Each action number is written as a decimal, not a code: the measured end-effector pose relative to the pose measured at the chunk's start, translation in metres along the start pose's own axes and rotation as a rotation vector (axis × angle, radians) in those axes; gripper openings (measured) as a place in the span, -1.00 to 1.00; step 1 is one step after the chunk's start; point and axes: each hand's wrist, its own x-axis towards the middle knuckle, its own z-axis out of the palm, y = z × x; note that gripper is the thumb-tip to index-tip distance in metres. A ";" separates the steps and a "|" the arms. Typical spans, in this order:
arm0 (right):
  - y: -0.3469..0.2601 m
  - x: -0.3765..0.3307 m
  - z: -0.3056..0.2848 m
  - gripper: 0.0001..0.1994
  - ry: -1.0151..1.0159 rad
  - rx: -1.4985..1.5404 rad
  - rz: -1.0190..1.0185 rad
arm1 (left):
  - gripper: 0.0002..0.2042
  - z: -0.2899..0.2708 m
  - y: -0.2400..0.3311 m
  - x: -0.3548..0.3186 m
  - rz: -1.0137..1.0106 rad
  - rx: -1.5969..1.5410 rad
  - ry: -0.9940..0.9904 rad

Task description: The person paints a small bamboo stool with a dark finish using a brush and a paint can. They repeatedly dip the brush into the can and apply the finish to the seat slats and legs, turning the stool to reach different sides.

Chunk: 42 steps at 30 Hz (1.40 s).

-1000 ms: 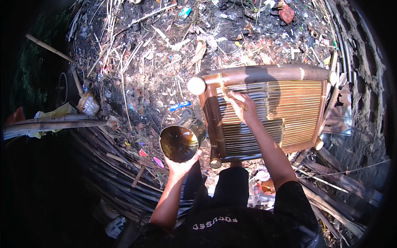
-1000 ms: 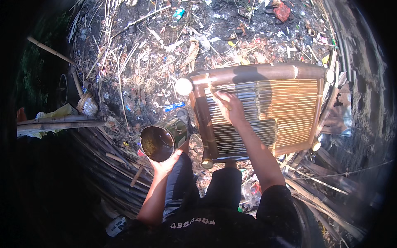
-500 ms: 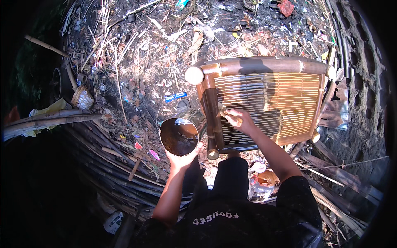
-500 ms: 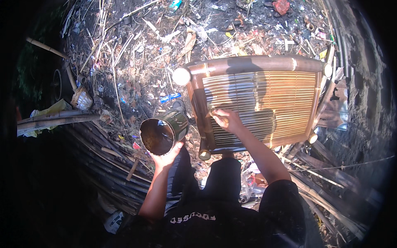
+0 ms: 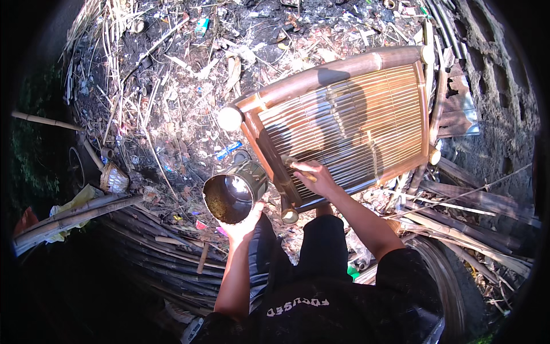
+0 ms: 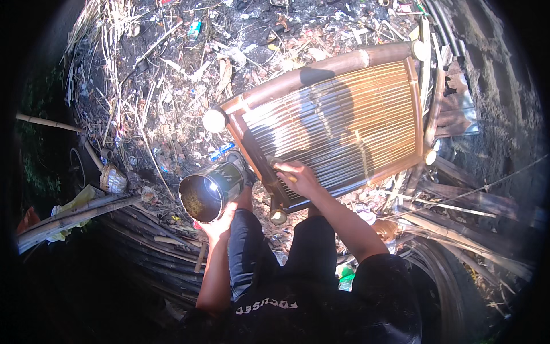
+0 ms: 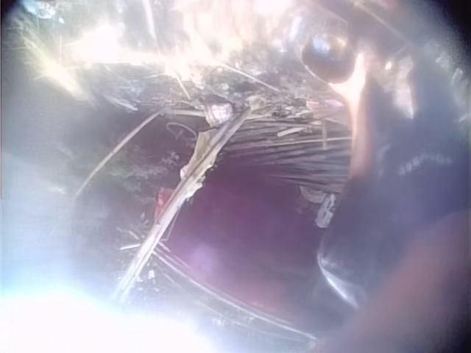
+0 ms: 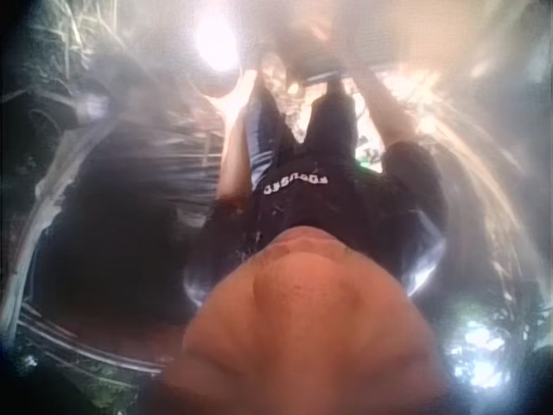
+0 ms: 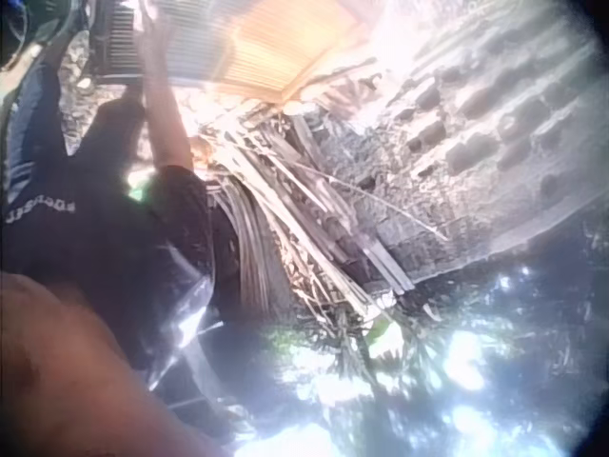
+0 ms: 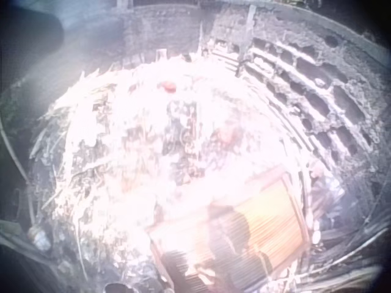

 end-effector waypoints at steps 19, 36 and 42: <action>0.101 -0.139 -0.077 -0.68 0.624 0.038 0.248 | 0.10 0.062 0.016 -0.024 0.158 0.273 -0.285; 0.063 -0.057 -0.070 -0.80 0.731 0.166 0.210 | -0.23 0.080 0.026 -0.042 0.228 0.166 -0.125; 0.050 -0.081 0.010 -0.79 0.215 0.235 0.110 | -0.24 0.070 0.031 -0.040 0.229 0.125 -0.077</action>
